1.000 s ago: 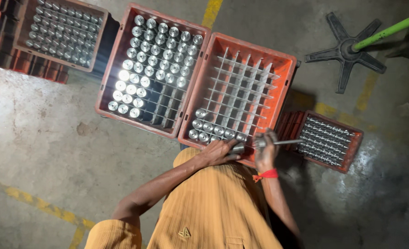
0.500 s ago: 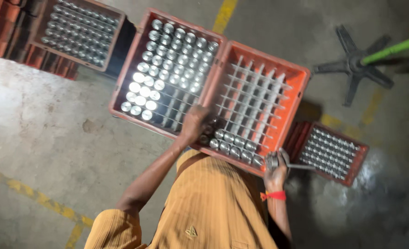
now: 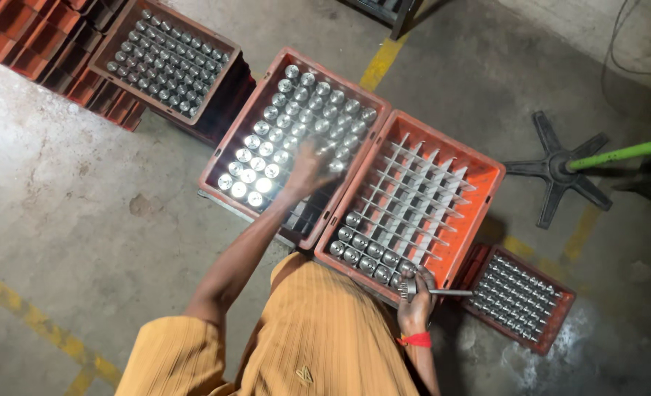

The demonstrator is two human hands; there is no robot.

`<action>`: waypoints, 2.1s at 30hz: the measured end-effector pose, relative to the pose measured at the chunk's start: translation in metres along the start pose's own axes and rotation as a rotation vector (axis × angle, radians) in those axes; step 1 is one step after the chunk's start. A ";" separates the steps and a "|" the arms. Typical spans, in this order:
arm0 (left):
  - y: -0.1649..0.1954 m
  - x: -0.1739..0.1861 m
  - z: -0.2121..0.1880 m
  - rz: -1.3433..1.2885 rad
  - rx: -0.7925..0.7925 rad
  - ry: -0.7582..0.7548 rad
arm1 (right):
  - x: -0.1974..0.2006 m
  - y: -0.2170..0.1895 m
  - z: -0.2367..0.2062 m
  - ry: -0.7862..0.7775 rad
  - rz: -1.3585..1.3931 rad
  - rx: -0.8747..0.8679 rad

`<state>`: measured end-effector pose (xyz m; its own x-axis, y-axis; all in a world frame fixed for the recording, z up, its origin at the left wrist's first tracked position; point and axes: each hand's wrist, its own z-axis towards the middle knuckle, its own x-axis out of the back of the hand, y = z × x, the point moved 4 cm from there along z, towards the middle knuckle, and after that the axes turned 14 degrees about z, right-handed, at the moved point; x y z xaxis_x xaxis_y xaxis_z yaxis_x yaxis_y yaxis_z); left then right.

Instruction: The person transfers small metal parts from one orange crate to another using a metal scoop. They repeatedly scoop parts from the right crate and place them into the left crate, then move the filled crate to a stack.

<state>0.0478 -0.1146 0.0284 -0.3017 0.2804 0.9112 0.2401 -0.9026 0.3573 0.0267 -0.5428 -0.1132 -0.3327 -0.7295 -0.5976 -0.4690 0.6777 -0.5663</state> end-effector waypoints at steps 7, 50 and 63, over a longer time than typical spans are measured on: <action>0.031 0.007 -0.046 -1.467 0.290 -0.147 | -0.017 0.004 -0.011 -0.045 -0.046 -0.006; 0.034 -0.018 -0.067 -0.051 0.103 0.079 | 0.030 -0.040 0.010 0.071 0.090 0.040; -0.032 0.020 -0.013 -0.082 -0.030 0.217 | -0.016 0.008 0.000 -0.039 -0.048 -0.042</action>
<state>0.0220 -0.0849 0.0321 -0.5112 0.2792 0.8128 0.1805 -0.8898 0.4191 0.0280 -0.5258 -0.1084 -0.2776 -0.7563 -0.5924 -0.5176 0.6372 -0.5710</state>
